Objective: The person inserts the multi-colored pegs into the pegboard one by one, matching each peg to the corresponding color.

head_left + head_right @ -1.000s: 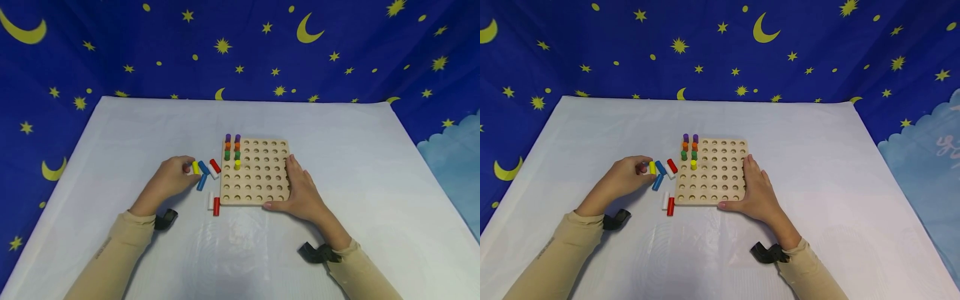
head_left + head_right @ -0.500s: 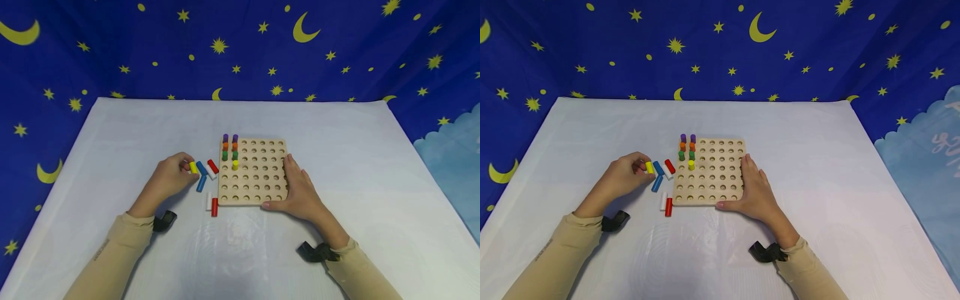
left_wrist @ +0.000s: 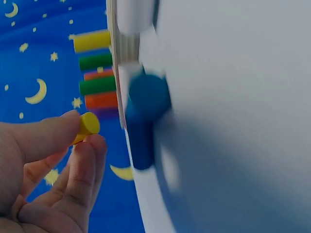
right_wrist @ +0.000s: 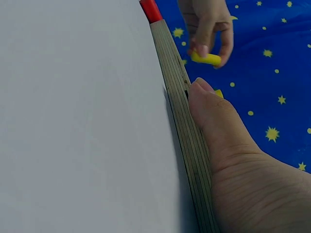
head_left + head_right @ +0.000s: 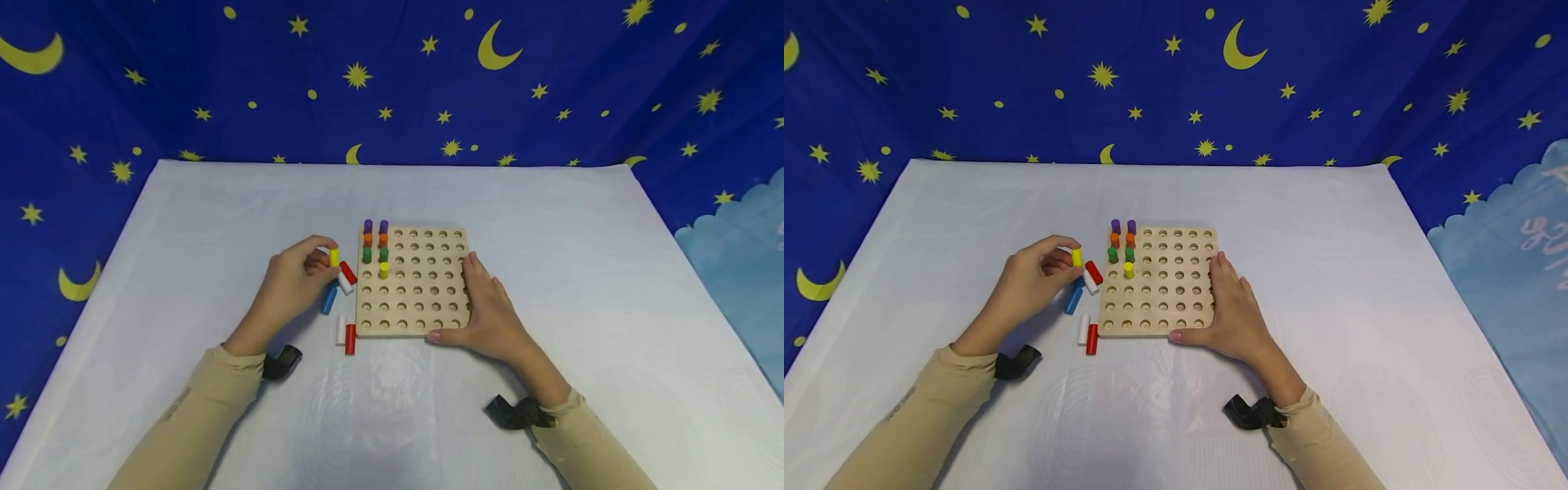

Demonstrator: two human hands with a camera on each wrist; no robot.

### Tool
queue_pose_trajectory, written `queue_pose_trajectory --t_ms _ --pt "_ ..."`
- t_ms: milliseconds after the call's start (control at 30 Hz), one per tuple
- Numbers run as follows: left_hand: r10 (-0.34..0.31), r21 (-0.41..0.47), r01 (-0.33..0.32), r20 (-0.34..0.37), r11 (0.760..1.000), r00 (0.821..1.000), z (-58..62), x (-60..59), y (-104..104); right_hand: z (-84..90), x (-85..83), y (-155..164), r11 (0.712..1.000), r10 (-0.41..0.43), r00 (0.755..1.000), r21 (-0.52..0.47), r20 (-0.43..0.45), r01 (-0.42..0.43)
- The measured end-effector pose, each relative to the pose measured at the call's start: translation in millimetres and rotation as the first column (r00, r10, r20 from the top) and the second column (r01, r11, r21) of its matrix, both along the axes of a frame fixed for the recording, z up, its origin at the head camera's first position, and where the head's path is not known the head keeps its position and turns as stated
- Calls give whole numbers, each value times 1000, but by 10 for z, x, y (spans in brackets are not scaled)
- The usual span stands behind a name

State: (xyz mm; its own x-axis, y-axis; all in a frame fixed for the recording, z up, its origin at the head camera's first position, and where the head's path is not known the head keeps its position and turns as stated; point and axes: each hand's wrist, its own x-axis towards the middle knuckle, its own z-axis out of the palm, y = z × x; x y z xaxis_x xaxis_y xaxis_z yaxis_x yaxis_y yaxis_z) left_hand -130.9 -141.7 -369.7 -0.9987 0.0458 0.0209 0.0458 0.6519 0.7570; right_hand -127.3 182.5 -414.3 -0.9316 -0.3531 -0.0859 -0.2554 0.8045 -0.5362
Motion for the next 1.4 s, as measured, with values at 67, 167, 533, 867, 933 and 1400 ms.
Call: queue_pose_trajectory --t_ms 67,167,533,867,933,1400 --pt "-10 12 10 -1 1000 1000 19 -8 78 0 2 2 1000 -1 1000 -1 -1 1" --pt "-35 29 35 16 999 999 44 -27 189 -3 4 2 1000 -1 1000 1 -1 1" --pt "-87 40 86 39 996 995 11 -110 340 19 14 -17 1000 -1 1000 0 1 1" --pt "-126 -5 126 -61 992 990 -64 -111 310 12 10 -9 1000 -3 1000 2 2 3" --pt "-137 -7 137 -74 991 988 -92 -115 300 11 12 -7 1000 -4 1000 3 3 4" --pt "-158 8 160 -124 987 980 -160 -134 262 -14 -12 11 1000 0 1000 3 -6 0"
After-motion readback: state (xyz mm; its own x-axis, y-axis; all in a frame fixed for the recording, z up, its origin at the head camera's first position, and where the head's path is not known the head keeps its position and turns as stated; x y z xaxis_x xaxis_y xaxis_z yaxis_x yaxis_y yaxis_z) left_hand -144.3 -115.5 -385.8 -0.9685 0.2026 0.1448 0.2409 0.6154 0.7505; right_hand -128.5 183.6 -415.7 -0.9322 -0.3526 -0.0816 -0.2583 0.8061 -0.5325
